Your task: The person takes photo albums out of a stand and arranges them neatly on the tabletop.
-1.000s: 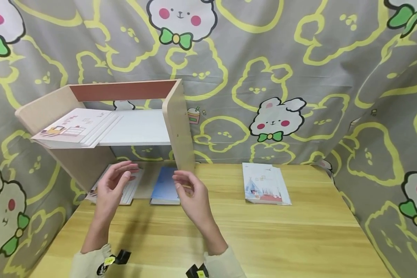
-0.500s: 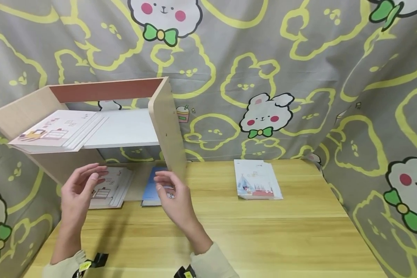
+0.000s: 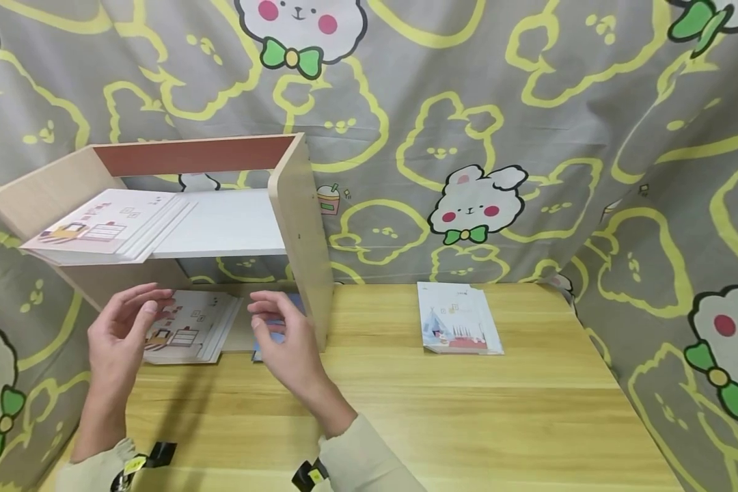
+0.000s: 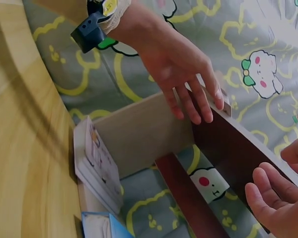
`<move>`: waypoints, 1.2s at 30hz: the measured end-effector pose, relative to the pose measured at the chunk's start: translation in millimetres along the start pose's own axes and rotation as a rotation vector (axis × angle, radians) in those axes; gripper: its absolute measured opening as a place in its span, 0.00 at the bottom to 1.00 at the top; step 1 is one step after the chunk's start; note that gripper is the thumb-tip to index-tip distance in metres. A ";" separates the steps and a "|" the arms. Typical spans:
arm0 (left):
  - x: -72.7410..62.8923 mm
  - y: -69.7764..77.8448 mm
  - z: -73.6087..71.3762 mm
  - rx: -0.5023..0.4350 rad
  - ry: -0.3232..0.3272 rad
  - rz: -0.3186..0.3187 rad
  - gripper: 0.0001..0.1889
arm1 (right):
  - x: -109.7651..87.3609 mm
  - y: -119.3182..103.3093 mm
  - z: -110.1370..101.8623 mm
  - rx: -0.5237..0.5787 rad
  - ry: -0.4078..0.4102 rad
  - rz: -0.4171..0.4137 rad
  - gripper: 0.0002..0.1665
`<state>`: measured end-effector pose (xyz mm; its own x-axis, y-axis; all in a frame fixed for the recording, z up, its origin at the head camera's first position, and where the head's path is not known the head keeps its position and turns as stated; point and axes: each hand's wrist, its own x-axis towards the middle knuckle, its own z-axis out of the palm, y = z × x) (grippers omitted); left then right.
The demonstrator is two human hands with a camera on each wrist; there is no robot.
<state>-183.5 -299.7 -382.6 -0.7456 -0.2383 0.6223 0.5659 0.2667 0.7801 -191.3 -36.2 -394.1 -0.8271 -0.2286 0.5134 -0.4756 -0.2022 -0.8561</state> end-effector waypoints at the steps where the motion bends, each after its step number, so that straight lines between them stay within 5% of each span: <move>1: 0.3 -0.3 -1.6 0.005 0.006 0.006 0.16 | 1.6 -0.1 1.8 0.003 0.000 -0.002 0.20; 10: 2.3 -4.4 -20.5 -0.031 0.081 0.020 0.16 | 11.5 7.9 16.2 0.057 0.008 0.043 0.19; 20: 9.8 -5.5 -47.0 0.031 0.151 0.059 0.17 | 21.8 9.1 36.6 0.058 0.012 0.043 0.20; 27: 19.1 2.9 -58.7 -0.056 0.221 0.093 0.17 | 28.3 6.9 51.1 0.102 -0.013 0.055 0.22; 36: 30.2 0.6 -63.6 0.142 0.298 0.093 0.17 | 37.6 6.2 69.2 0.109 -0.023 0.066 0.22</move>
<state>-183.3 -366.1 -359.3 -0.5452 -0.4639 0.6982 0.5566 0.4225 0.7153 -204.6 -111.9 -376.1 -0.8479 -0.2668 0.4581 -0.3836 -0.2877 -0.8775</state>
